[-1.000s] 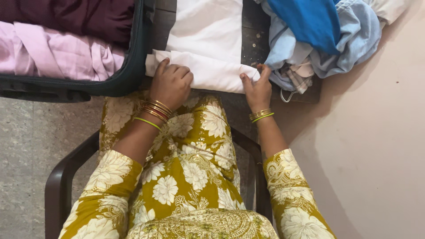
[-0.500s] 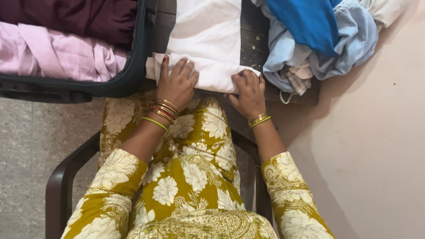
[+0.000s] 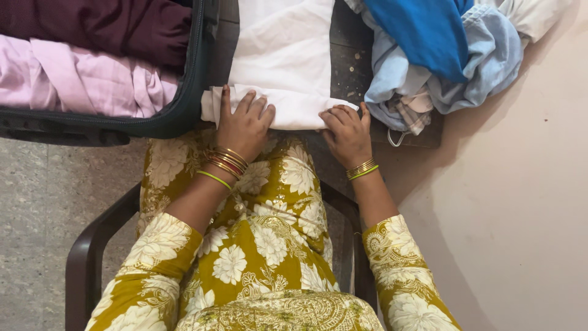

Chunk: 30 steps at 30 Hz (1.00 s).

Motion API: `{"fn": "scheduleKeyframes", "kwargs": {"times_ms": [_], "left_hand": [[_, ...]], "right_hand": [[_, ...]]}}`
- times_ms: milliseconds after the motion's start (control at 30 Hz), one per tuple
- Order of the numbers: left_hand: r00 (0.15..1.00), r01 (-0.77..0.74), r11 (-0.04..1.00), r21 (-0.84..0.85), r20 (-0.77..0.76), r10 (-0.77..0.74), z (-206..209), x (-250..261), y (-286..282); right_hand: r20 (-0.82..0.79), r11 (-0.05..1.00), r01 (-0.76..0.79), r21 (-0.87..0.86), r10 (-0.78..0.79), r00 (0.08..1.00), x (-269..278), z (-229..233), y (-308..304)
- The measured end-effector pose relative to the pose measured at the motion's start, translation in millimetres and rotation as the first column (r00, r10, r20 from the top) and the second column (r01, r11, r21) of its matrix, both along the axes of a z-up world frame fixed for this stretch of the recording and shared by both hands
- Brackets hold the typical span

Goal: The person folds white and blue clothing items by hand on a wooden surface and places them into a black suitcase.

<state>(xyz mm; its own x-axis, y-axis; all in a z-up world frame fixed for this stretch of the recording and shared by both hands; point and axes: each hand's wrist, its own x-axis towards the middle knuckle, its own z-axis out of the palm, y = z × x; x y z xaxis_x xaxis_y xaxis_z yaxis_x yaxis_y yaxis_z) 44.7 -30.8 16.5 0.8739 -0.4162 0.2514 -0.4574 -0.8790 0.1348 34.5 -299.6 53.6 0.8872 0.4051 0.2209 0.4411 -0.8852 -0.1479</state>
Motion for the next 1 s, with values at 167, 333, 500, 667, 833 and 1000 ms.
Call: {"fn": "scheduleKeyframes", "kwargs": {"times_ms": [167, 333, 500, 667, 833, 1000], "left_hand": [[1.0, 0.005, 0.999, -0.048, -0.025, -0.006, 10, -1, 0], [0.91, 0.029, 0.998, -0.051, -0.412, -0.048, 62, 6, 5], [0.85, 0.011, 1.0, -0.007, -0.527, -0.013, 79, 24, 2], [0.919, -0.058, 0.995, -0.079, -0.393, 0.022, 62, 40, 0], [0.992, -0.104, 0.98, -0.172, -0.085, 0.09, 36, 41, 4], [0.979, -0.188, 0.955, -0.229, -0.118, 0.165, 19, 45, 6]], "right_hand": [[-0.017, 0.998, -0.016, 0.062, 0.018, 1.0, 0, -3, -7], [-0.087, 0.968, 0.134, 0.213, -0.117, 0.989, -1, -2, -11], [-0.147, 0.84, 0.34, 0.424, -0.306, 0.94, -2, -5, -10], [-0.098, 0.824, 0.325, 0.463, -0.317, 0.943, 16, -13, -9], [-0.186, 0.872, 0.406, 0.273, -0.366, 0.912, 46, -16, -10], [-0.209, 0.919, 0.368, 0.14, -0.336, 0.918, 74, -29, -3]]}}
